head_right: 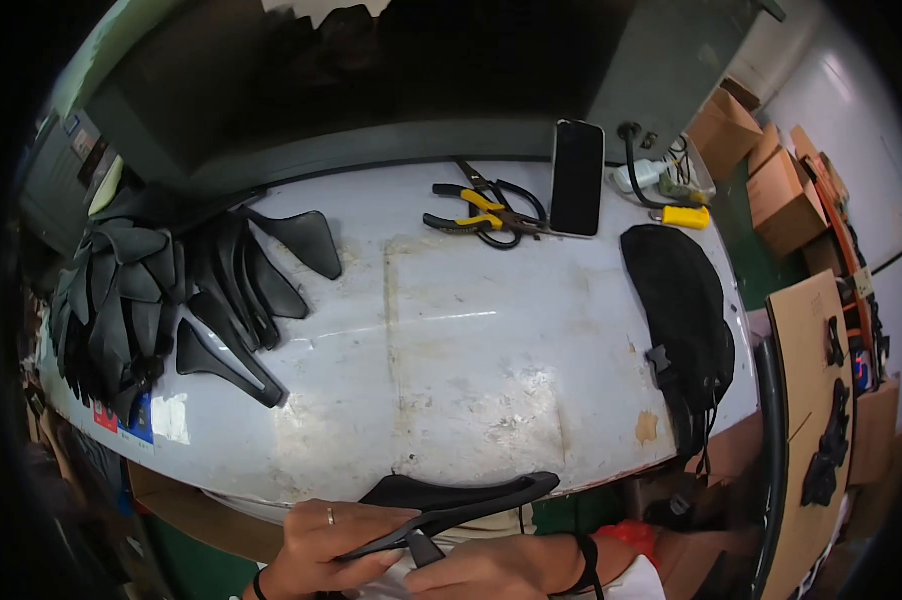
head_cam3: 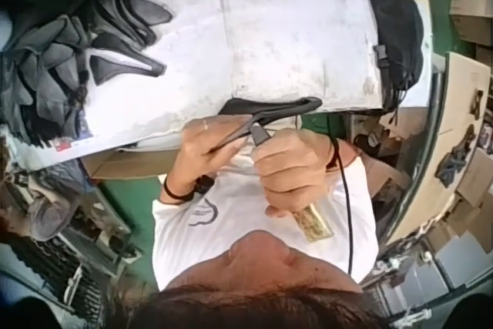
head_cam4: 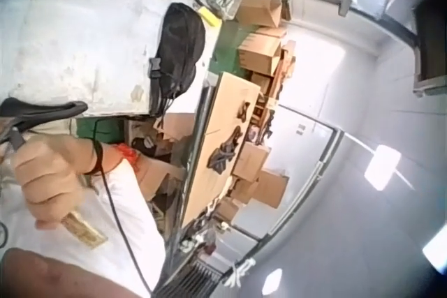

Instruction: The person assembles bicycle saddles by fitting covers onto saddle bases by hand, tucking and smoothing edges using a handheld tool, and retrieving parts from a heating chamber.

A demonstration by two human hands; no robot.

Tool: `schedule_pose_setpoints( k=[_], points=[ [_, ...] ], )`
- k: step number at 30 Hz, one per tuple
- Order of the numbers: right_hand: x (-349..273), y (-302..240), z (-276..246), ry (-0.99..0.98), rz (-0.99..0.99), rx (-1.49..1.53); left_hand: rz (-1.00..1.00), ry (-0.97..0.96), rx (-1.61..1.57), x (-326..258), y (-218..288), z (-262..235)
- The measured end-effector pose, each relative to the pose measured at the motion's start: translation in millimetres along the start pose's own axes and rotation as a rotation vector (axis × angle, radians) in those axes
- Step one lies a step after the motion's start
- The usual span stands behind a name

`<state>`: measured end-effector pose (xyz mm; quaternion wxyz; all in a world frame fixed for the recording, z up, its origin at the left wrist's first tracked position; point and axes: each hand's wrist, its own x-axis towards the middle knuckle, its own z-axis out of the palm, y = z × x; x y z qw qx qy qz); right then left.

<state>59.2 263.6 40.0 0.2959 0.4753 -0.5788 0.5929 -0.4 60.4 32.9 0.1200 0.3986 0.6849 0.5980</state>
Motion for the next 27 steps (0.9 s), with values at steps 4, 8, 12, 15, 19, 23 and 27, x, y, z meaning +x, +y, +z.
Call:
schedule_pose_setpoints(
  k=[4, 8, 12, 15, 19, 23, 27],
  points=[
    [-10.3, 4.5, 18.0, 0.303, 0.053, 0.057, -0.030, -0.005, 0.052, 4.0, 7.0, 0.7],
    [-19.5, 9.7, 13.3, 0.288, -0.042, 0.108, -0.102, -0.115, 0.195, 12.9, 32.0, -7.1],
    [-21.7, 4.2, 12.7, 0.243, -0.071, 0.159, -0.153, -0.217, 0.395, 21.8, 42.5, 7.4],
    [-17.2, 7.2, 16.1, 0.259, -0.083, 0.155, -0.192, -0.246, 0.459, 10.0, 41.6, 7.5],
    [-4.4, -2.8, 10.2, 0.303, -0.062, 0.499, -0.226, -0.165, 0.596, 6.5, 59.3, -5.2],
    [-16.1, -0.6, 8.4, 0.216, -0.012, 0.443, -0.294, 0.006, 0.709, -8.0, 50.9, -8.3],
    [-17.1, 3.6, 18.1, 0.284, 0.067, 0.315, -0.312, -0.057, 0.744, -3.8, 57.7, -10.1]
  ],
)
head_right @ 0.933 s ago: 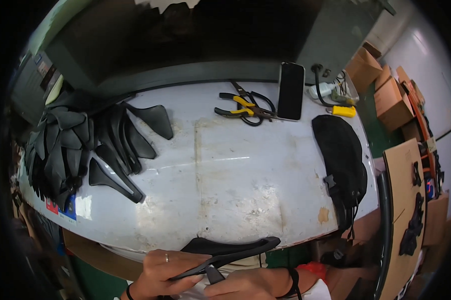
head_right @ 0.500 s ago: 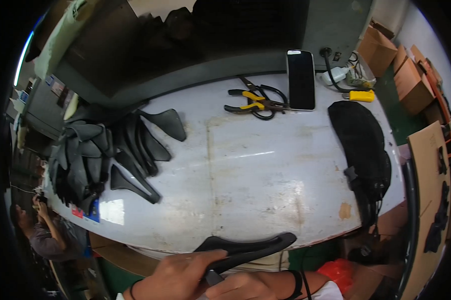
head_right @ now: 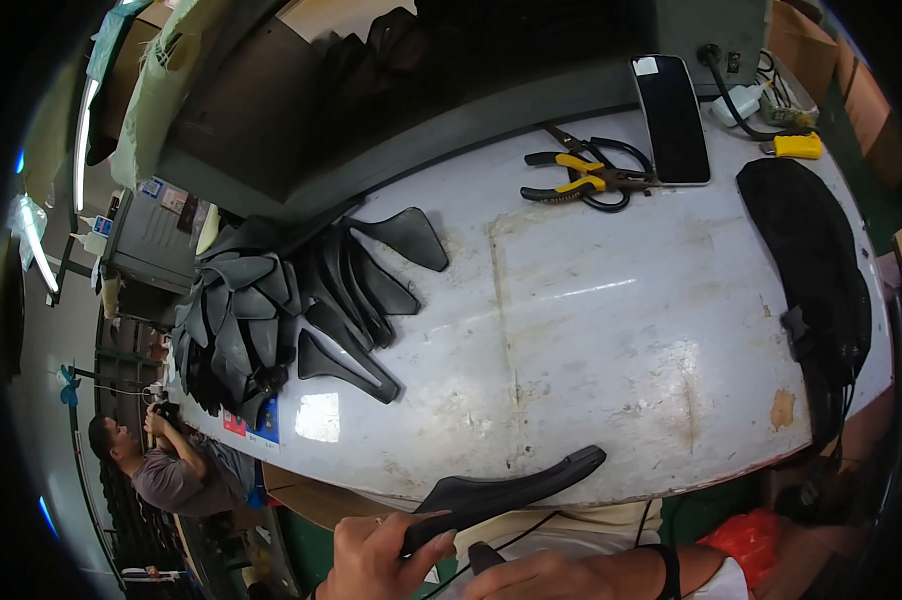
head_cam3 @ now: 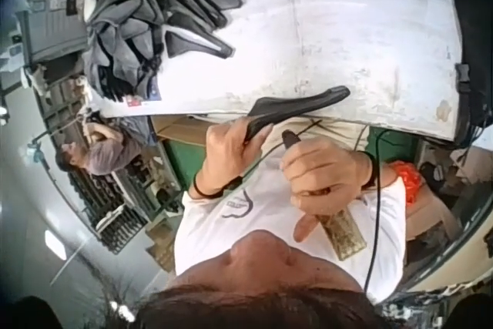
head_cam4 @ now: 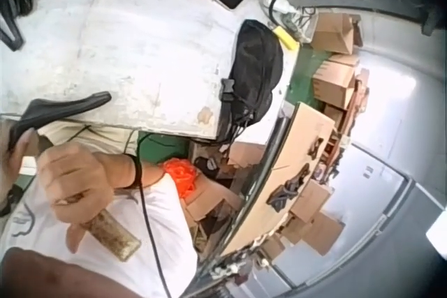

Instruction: The person assembles bicycle saddles by fitting covers onto saddle bases by hand, tucking and smoothing edges using a handheld tool, and retrieving parts from a heating chamber.

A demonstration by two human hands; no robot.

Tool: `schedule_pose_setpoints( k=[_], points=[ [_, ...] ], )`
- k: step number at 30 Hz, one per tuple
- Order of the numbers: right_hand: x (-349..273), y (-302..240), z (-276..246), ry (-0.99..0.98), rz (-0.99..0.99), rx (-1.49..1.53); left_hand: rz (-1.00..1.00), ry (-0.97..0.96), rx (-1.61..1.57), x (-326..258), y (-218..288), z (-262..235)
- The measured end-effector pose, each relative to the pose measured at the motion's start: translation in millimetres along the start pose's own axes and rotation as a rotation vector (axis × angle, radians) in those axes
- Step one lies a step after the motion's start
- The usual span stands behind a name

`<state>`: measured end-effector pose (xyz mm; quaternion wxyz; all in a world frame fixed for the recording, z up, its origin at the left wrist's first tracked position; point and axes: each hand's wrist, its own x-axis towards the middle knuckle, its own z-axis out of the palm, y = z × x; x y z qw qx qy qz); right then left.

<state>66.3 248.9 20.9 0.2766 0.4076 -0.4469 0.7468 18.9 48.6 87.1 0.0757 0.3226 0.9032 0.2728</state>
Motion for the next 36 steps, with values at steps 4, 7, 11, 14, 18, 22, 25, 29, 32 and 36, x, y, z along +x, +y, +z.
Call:
schedule_pose_setpoints(
  k=[4, 7, 11, 14, 18, 22, 25, 29, 32, 36],
  points=[
    [3.4, 8.8, 8.3, -0.013, -0.086, -0.045, 0.122, 0.038, -0.458, 15.7, -12.8, 10.9],
    [-2.5, 17.5, 16.0, -0.023, -0.126, -0.032, -0.137, -0.254, -0.403, 5.5, -9.1, -5.4],
    [-5.4, 22.4, 22.4, -0.040, -0.130, -0.003, -0.121, -0.227, -0.383, 0.5, -11.8, 0.0],
    [-3.1, 35.1, 26.7, 0.003, -0.166, 0.037, -0.148, -0.256, -0.440, 1.1, -14.9, 0.5],
    [1.7, 37.7, 19.4, -0.102, -0.143, 0.037, -0.163, -0.287, -0.457, 0.4, -18.5, 1.3],
    [-7.1, 53.9, 28.4, 0.182, -0.083, 0.320, -0.172, -0.288, -0.469, 2.5, -21.0, 0.3],
    [-10.5, 52.5, 29.7, 0.264, -0.118, 0.284, -0.177, -0.299, -0.464, 4.3, -20.5, 1.2],
    [-5.0, 36.6, 13.2, 0.083, -0.069, 0.208, -0.130, -0.250, -0.401, 2.7, -19.3, 2.3],
    [-10.9, 29.9, 11.7, 0.099, -0.073, 0.180, -0.138, -0.249, -0.367, 6.5, -15.6, 2.8],
    [-11.7, 35.1, 17.3, 0.019, -0.110, 0.044, -0.119, -0.220, -0.394, 6.5, -14.3, 5.9]
  ],
)
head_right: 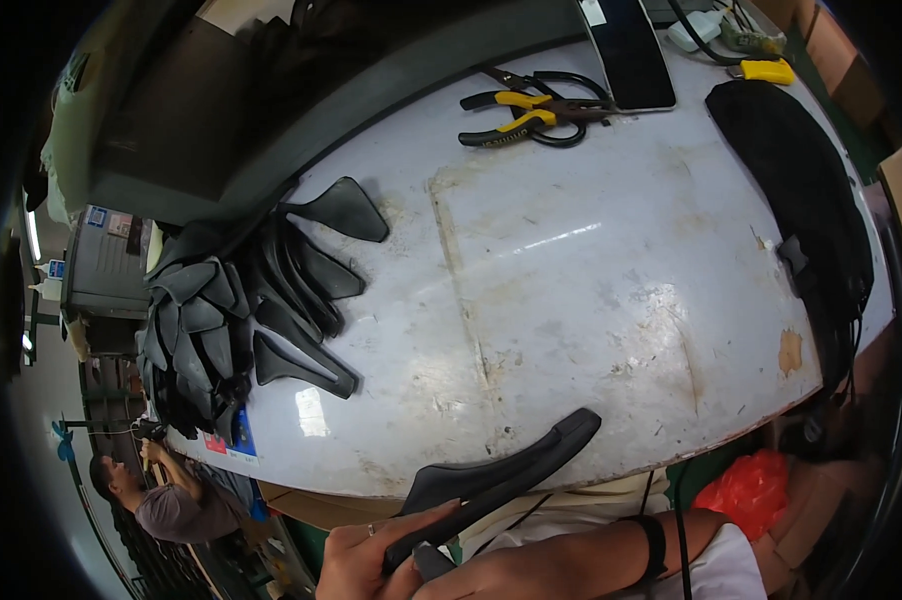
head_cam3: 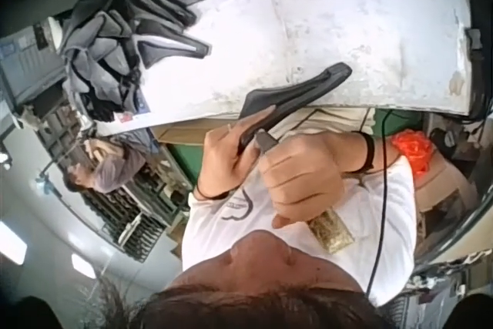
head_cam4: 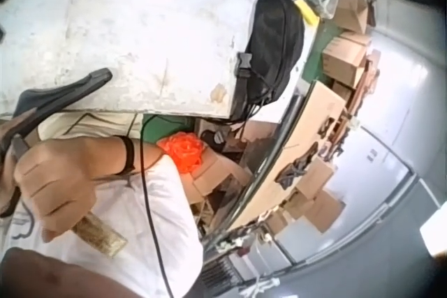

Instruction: The person assembles bicycle saddles by fitting covers onto saddle bases by hand, tucking and smoothing edges using a handheld tool, and retrieving parts from a heating chamber.

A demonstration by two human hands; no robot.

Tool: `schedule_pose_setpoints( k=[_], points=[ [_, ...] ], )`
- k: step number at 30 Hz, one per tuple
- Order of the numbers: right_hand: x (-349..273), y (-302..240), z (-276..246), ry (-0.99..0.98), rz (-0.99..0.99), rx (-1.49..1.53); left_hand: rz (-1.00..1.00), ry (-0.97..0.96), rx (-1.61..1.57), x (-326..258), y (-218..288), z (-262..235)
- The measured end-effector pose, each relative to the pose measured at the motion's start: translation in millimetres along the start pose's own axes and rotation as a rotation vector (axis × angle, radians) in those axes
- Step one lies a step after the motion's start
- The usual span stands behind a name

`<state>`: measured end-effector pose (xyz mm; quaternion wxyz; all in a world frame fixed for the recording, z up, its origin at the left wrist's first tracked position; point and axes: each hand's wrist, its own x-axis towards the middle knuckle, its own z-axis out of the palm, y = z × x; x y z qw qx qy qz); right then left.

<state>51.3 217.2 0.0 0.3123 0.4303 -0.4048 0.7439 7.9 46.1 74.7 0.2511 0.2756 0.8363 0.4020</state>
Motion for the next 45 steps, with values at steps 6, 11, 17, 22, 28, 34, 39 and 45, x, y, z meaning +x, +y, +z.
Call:
schedule_pose_setpoints(
  k=[6, 11, 17, 22, 28, 34, 39, 45],
  points=[
    [-5.7, 14.6, 12.6, 0.375, 0.019, 0.096, -0.036, 0.041, 0.011, 0.5, -2.1, 1.7],
    [-8.6, 0.8, 1.1, 0.145, 0.003, -0.008, -0.081, -0.016, 0.055, 1.4, 0.0, -4.9],
    [-8.5, 2.8, -6.3, -0.084, -0.008, -0.165, 0.008, 0.038, 0.032, 5.3, -2.3, -1.2],
    [-5.1, 11.9, 11.1, 0.271, 0.047, -0.093, -0.037, -0.016, 0.059, 7.1, -0.9, -6.6],
    [-2.7, 16.0, -15.5, 0.032, 0.006, -0.056, -0.095, -0.214, -0.005, 22.5, -5.2, -34.0],
    [-37.2, 3.4, -25.8, 0.055, 0.012, -0.169, -0.115, -0.165, 0.023, 32.2, -0.8, -33.5],
    [-50.3, -19.8, -52.9, -0.087, 0.092, -0.345, -0.077, -0.104, 0.129, 40.8, 5.1, -33.1],
    [-78.0, -51.3, -72.2, -0.163, 0.207, -0.540, 0.226, 0.045, 0.772, 47.3, 16.2, -14.2]
  ],
)
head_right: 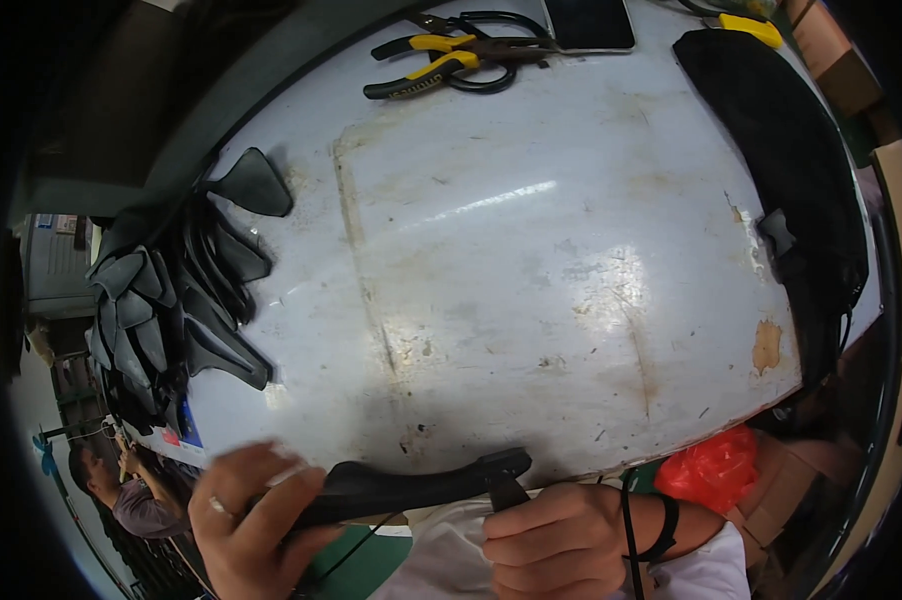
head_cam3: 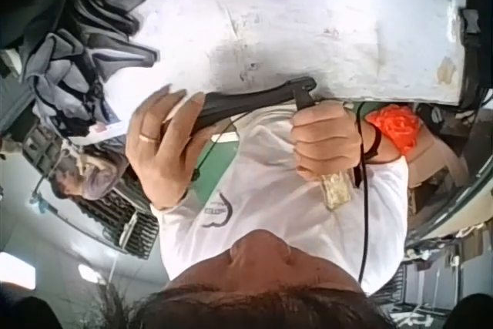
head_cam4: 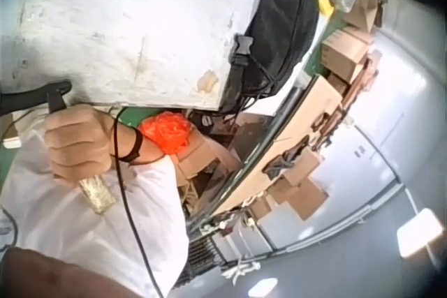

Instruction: The person assembles bicycle saddles by fitting covers onto saddle bases by hand, tucking and smoothing edges using a handheld tool, and retrieving parts from a heating chamber.

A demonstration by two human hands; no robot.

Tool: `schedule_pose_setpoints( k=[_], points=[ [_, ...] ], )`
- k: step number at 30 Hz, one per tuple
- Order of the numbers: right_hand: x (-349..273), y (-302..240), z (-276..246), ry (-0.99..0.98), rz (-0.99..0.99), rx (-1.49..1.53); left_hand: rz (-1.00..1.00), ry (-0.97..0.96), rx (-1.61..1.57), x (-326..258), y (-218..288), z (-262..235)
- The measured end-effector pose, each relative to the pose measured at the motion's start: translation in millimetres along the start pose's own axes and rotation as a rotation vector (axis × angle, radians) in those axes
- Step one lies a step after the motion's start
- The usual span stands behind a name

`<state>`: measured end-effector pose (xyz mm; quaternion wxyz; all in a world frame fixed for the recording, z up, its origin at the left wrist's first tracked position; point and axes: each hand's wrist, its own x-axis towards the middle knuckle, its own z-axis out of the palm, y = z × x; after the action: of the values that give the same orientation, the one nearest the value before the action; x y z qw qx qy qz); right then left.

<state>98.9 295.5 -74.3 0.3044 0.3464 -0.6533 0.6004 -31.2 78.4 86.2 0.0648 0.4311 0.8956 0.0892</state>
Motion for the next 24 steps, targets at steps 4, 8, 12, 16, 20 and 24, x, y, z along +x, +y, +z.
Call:
schedule_pose_setpoints(
  k=[4, 8, 12, 16, 20, 24],
  points=[
    [-4.9, 3.2, 5.0, 0.037, -0.035, -0.002, 0.132, 0.121, 0.561, 7.2, 34.1, 47.3],
    [-7.5, -1.8, 8.0, 0.035, -0.022, -0.026, 0.130, 0.204, 0.460, 7.6, 32.4, 52.2],
    [6.1, 2.5, 16.9, 0.120, -0.063, 0.006, 0.163, 0.199, 0.468, 6.5, 31.4, 52.9],
    [51.0, 15.2, 32.8, 0.150, -0.153, 0.113, 0.257, 0.267, 0.466, 4.6, 25.6, 57.6],
    [55.1, 22.0, 60.5, 0.266, -0.287, 0.174, 0.270, 0.305, 0.433, 1.3, 25.6, 59.5],
    [38.7, 17.0, 34.9, 0.120, -0.206, 0.326, 0.294, 0.248, 0.449, -6.8, 20.2, 55.5]
  ],
)
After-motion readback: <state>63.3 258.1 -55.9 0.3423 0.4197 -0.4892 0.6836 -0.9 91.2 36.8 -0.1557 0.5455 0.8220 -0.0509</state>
